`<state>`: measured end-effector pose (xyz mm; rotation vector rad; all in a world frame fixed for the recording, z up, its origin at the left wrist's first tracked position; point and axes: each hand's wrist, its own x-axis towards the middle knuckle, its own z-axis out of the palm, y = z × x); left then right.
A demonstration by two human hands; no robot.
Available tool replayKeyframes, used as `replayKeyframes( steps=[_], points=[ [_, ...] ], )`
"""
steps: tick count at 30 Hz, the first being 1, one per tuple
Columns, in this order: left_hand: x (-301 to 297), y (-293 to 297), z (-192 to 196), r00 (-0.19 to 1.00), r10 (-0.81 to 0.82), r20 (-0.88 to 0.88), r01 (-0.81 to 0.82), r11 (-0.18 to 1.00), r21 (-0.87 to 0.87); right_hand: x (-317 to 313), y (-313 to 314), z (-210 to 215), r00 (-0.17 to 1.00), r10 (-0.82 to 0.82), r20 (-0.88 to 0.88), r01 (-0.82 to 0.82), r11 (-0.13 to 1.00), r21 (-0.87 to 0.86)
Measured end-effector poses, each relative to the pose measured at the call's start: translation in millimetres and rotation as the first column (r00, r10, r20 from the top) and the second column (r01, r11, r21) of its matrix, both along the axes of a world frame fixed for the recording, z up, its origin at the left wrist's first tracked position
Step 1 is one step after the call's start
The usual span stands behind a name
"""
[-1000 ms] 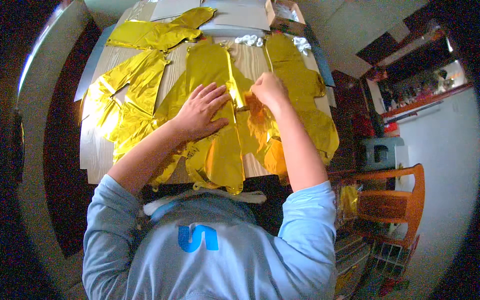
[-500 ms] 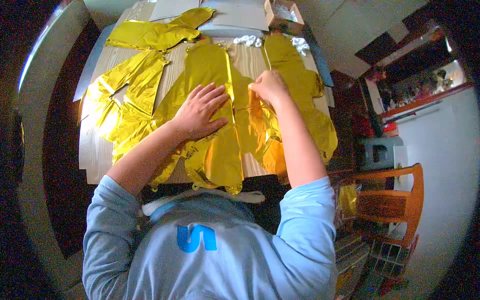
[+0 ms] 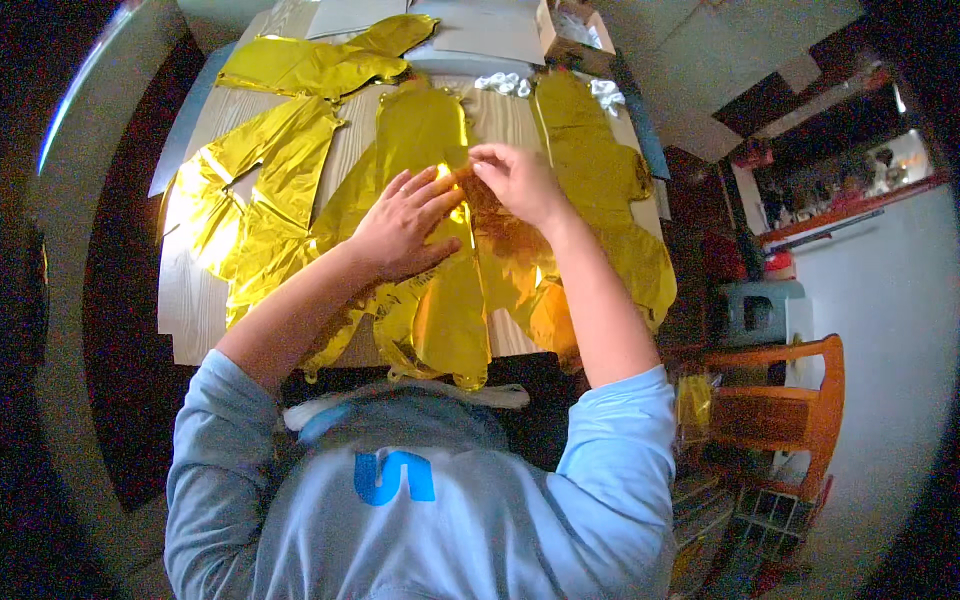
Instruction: Folding gold foil balloons over cardboard inserts on a wooden table.
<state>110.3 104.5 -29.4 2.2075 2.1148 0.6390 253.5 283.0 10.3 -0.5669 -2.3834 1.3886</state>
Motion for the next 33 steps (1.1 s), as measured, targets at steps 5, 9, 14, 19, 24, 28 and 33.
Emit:
replayKeyframes(
  steps=[5, 9, 14, 19, 24, 28, 33],
  points=[
    [0, -1, 0, 0.998, -0.019, 0.054, 0.016, 0.998, 0.056, 15, 9, -42, 0.993, 0.021, 0.114, -0.084, 0.812, 0.578],
    [0, -1, 7, 0.995, -0.038, 0.095, 0.032, 0.998, 0.063, 17, -10, -31, 0.991, 0.044, 0.129, -0.126, 0.667, 0.735],
    [-4, 3, -10, 0.976, -0.032, 0.217, -0.02, 0.972, 0.235, 19, -11, -31, 0.982, 0.073, 0.175, -0.184, 0.586, 0.789],
    [-14, 5, -9, 0.981, 0.026, 0.191, -0.091, 0.935, 0.343, 19, -8, -32, 0.972, 0.083, 0.219, -0.227, 0.563, 0.795],
    [-26, -13, 5, 0.98, 0.174, 0.096, -0.192, 0.955, 0.225, 18, -11, -29, 0.959, 0.086, 0.271, -0.269, 0.579, 0.77],
    [-41, -33, -9, 0.976, 0.173, 0.134, -0.198, 0.958, 0.207, 17, -9, -29, 0.953, 0.025, 0.303, -0.262, 0.575, 0.775],
    [-42, -48, -13, 0.976, 0.145, 0.161, -0.175, 0.966, 0.192, 15, -8, -31, 0.95, -0.026, 0.313, -0.236, 0.598, 0.766]
  ],
)
